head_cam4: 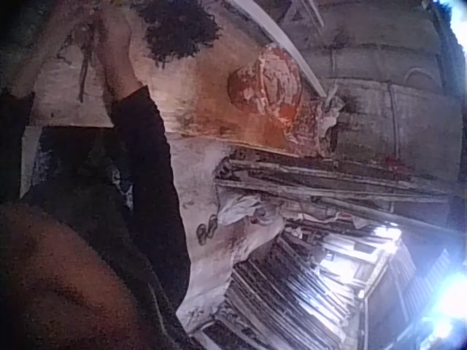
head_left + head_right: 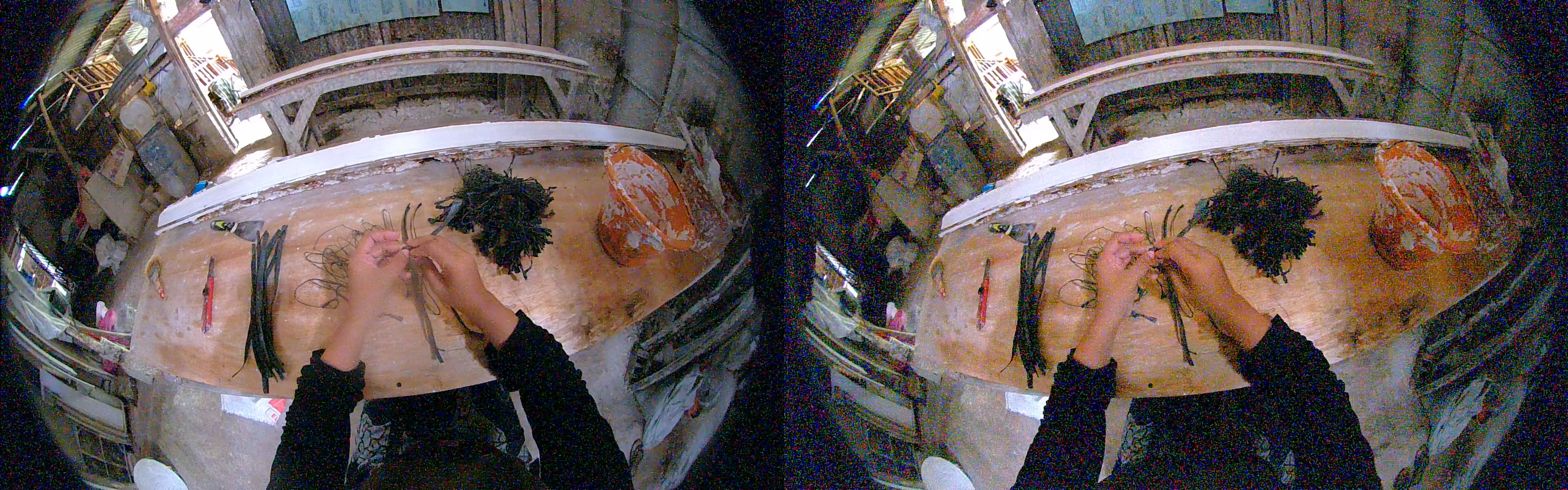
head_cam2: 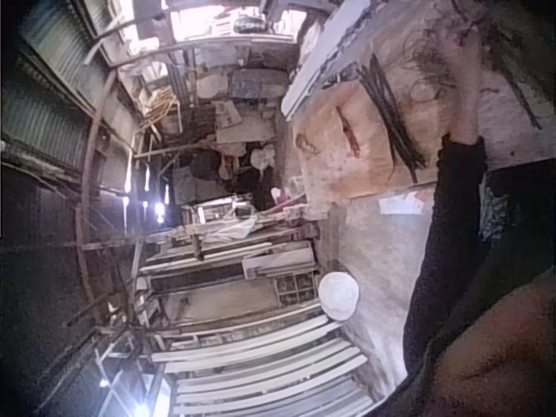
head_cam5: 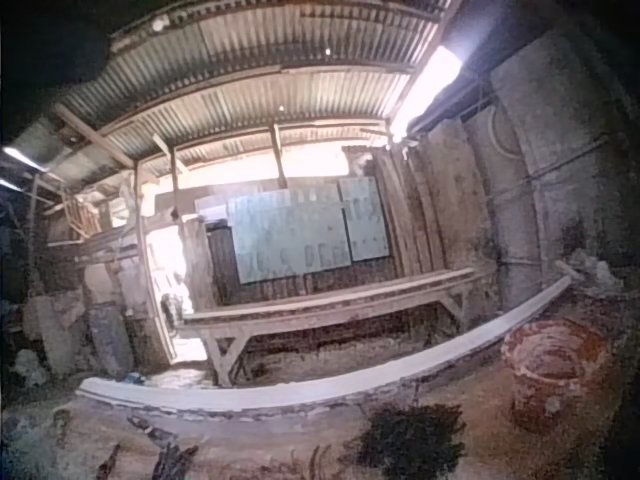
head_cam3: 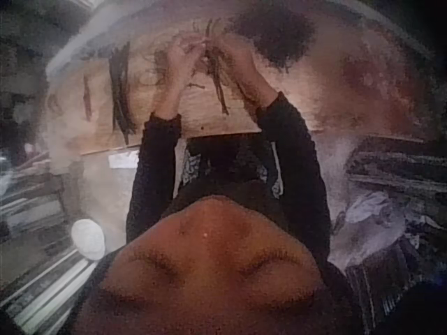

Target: The person uses a utility knife to cut black cables into smaller pieces on a wooden workbench. They then separate the cut pieces and arrange them on the table.

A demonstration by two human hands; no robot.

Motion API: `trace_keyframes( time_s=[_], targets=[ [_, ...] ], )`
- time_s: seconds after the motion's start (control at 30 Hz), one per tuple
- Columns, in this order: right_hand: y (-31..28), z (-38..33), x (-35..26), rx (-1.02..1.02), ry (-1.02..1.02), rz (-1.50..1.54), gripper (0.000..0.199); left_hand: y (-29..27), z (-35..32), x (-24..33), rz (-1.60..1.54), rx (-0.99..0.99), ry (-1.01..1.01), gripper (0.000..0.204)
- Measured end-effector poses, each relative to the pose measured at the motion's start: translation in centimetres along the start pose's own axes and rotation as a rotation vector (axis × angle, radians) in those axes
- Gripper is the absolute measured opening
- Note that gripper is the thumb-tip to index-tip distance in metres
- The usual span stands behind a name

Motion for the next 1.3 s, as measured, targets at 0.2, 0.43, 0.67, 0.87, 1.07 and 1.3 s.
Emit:
trace_keyframes(
  time_s=[0.2, 0.43, 0.67, 0.87, 1.07, 1.3],
  targets=[
    [0.1, -0.5, 1.1, 0.061, 0.102, 0.094, 0.014, -0.1, -0.4, 0.7, 0.186, 0.028, 0.271, 0.027],
    [1.4, -1.9, 3.7, 0.232, 0.540, 0.641, 0.009, 0.5, -1.5, 2.1, 0.332, 0.103, 0.411, 0.024],
    [1.7, -1.8, 4.2, 0.183, 0.651, 0.866, 0.010, 1.0, -2.5, 3.4, 0.234, 0.060, 0.467, 0.032],
    [2.1, -2.3, 5.2, 0.229, 0.688, 0.918, 0.011, 1.0, -2.1, 2.9, 0.140, 0.049, 0.417, 0.036],
    [1.3, -2.0, 3.8, 0.242, 0.718, 0.790, 0.007, 0.5, -1.8, 2.5, 0.201, 0.081, 0.380, 0.030],
    [-0.2, -1.1, 2.8, 0.222, 0.443, 0.462, 0.010, 0.3, -1.1, 1.9, -0.012, 0.014, 0.305, 0.033]
  ],
)
Point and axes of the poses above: each hand's wrist, its own z-axis towards the middle knuckle, its own y-axis out of the palm, x = y × z, the point moved 9 cm from there along z, towards the middle knuckle, and after that the axes turned 8 degrees about -y, right-handed, at the moved point
